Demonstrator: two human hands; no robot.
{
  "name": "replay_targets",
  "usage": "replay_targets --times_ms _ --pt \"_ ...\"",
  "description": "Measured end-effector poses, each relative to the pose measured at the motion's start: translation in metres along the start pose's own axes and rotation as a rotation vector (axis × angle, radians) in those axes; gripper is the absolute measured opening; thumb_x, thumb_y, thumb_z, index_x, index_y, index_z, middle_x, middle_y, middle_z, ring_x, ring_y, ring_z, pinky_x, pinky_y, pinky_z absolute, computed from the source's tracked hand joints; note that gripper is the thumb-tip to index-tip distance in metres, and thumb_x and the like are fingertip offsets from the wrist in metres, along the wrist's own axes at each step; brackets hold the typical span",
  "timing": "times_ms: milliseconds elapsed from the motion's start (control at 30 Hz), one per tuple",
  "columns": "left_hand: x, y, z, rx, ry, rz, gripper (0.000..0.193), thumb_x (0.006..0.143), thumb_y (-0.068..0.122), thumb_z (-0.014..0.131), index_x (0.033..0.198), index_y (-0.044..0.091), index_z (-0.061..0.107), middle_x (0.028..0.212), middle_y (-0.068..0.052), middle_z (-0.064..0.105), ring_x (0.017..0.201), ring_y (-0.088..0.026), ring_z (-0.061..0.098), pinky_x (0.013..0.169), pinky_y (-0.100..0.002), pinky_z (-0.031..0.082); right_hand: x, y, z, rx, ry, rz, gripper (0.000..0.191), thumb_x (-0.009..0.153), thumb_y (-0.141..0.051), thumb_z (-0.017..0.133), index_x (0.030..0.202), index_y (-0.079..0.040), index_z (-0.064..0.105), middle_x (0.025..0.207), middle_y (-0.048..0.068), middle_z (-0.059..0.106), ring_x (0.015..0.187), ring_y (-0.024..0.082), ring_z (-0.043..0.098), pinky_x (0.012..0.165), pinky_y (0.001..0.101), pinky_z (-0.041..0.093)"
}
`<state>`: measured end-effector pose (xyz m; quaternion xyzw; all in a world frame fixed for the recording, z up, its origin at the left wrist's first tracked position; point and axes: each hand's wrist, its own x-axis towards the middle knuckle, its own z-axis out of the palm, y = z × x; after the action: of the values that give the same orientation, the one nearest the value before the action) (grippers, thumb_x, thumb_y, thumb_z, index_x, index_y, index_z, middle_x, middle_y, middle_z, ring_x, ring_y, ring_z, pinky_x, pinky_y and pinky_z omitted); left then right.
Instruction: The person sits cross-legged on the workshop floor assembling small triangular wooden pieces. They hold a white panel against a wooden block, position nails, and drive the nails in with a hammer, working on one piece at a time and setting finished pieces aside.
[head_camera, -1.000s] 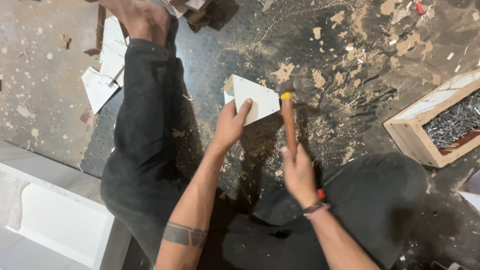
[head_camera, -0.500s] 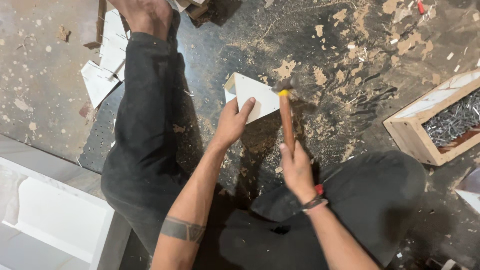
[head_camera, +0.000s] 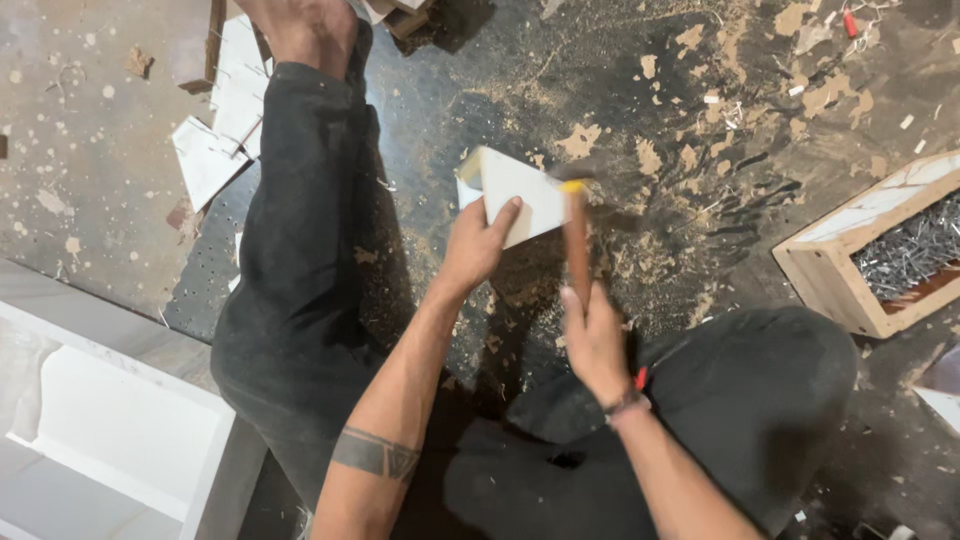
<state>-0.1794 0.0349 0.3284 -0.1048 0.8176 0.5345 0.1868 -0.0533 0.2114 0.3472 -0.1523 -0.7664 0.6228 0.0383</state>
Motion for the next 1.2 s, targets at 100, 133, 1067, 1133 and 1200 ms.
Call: replay_targets --times_ms 100,133,1067,1133,1200 --pt "0.000 0.000 -0.001 -0.033 0.096 0.188 0.053 0.097 0.044 0.060 0.121 -0.002 0.070 0.110 -0.020 0.077 0.104 -0.028 0.073 0.092 -0.039 0.052 0.004 0.011 -0.004 -0.164 -0.148 0.192 0.020 0.105 -0.029 0.054 0.102 -0.010 0.059 0.065 0.001 0.054 0.053 0.008 0.053 0.047 0.0251 0.042" --pt "0.000 0.000 -0.002 -0.036 0.098 0.182 0.053 0.097 0.044 0.060 0.120 -0.002 0.070 0.109 -0.020 0.077 0.103 -0.028 0.073 0.091 -0.039 0.053 0.004 0.011 -0.007 -0.090 -0.184 0.256 0.020 0.105 -0.029 0.053 0.102 -0.011 0.060 0.064 0.001 0.051 0.052 0.008 0.050 0.045 0.0248 0.041" --pt "0.000 0.008 -0.013 0.054 0.000 0.131 0.054 0.084 0.037 0.075 0.125 0.002 0.068 0.117 -0.019 0.075 0.108 -0.030 0.072 0.095 -0.040 0.053 0.031 -0.064 -0.021 0.253 -0.325 0.062 0.044 0.108 -0.053 0.049 0.103 -0.009 0.052 0.071 -0.003 0.046 0.052 0.005 0.040 0.045 0.0218 0.033" --pt "0.005 0.007 -0.014 0.027 -0.009 0.099 0.054 0.085 0.037 0.075 0.125 0.002 0.068 0.117 -0.018 0.076 0.108 -0.029 0.073 0.096 -0.040 0.053 0.018 -0.069 -0.023 0.440 -0.264 -0.148 0.051 0.115 -0.054 0.050 0.095 -0.008 0.052 0.071 -0.001 0.048 0.053 0.005 0.042 0.050 0.0218 0.036" --pt "0.011 0.008 -0.016 -0.032 -0.020 0.066 0.052 0.084 0.037 0.074 0.123 0.002 0.070 0.116 -0.017 0.077 0.107 -0.028 0.075 0.097 -0.040 0.054 0.013 -0.068 -0.011 0.537 -0.116 -0.276 0.047 0.111 -0.057 0.050 0.104 -0.010 0.051 0.074 0.000 0.051 0.055 0.005 0.044 0.048 0.0197 0.039"
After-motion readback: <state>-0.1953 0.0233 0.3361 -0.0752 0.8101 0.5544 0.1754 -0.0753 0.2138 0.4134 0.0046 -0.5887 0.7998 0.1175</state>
